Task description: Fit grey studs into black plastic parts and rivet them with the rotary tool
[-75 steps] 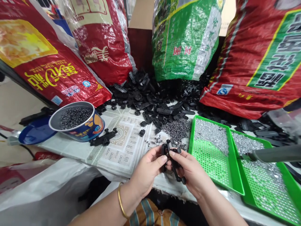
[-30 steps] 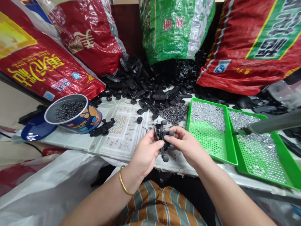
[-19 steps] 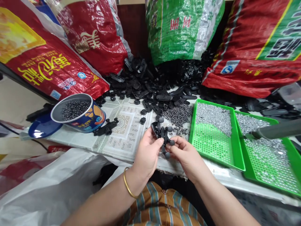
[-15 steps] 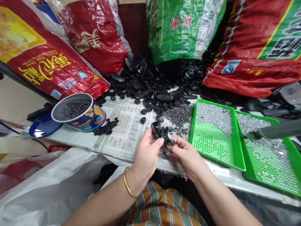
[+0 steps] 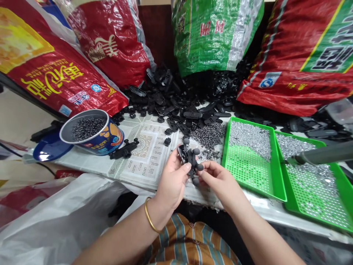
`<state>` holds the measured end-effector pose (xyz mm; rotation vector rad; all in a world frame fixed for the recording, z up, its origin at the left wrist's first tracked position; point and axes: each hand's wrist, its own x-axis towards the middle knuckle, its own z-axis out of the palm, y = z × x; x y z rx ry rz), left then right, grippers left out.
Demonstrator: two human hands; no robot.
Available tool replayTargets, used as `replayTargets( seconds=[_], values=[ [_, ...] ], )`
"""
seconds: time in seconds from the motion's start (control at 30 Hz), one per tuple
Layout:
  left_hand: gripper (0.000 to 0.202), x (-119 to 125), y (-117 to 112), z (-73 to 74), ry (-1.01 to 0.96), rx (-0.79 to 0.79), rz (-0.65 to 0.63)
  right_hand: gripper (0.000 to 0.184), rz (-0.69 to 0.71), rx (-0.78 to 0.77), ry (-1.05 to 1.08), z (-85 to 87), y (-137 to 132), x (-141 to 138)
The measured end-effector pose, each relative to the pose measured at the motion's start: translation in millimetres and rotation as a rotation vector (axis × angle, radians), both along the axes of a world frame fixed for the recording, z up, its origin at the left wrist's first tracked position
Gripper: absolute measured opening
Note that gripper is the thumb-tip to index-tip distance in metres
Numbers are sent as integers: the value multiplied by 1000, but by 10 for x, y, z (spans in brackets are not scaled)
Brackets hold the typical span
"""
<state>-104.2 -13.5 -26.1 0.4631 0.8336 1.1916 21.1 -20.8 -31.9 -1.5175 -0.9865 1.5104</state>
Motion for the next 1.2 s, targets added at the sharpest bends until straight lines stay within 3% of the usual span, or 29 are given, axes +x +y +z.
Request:
replayTargets(
  seconds=[0.13,0.27,0.57,0.7,0.8,0.93,1.03,1.13,1.2],
  values=[
    [59,-33,-2,4,17,-46,-13,32,-23,43,-54,107,95,105],
    [59,-31,-26,-26,40,-76,-70,28,70,94,-103,113,224,98],
    [53,-52,-51,-47,-12,-77,-208,30,102,-29,-15,35,263,80],
    [56,-36,-49,-65,62,-53,-173,30,90,-38,-14,31,279,82],
    [54,-14,-46,-98,123,-19,-116,31,80,62,-107,-15,267,69],
    [52,-35,-11,-102,151,-57,-88,24,168,188,-202,-42,234,29],
    [58,-104,36,-62,174,-91,-106,18,353,185,-213,20,345,56],
    [61,-170,67,-21,207,-153,-150,21,405,283,-542,104,697,176],
    [61,-191,72,-16,216,-184,-155,26,205,368,-891,117,1018,277]
  ],
)
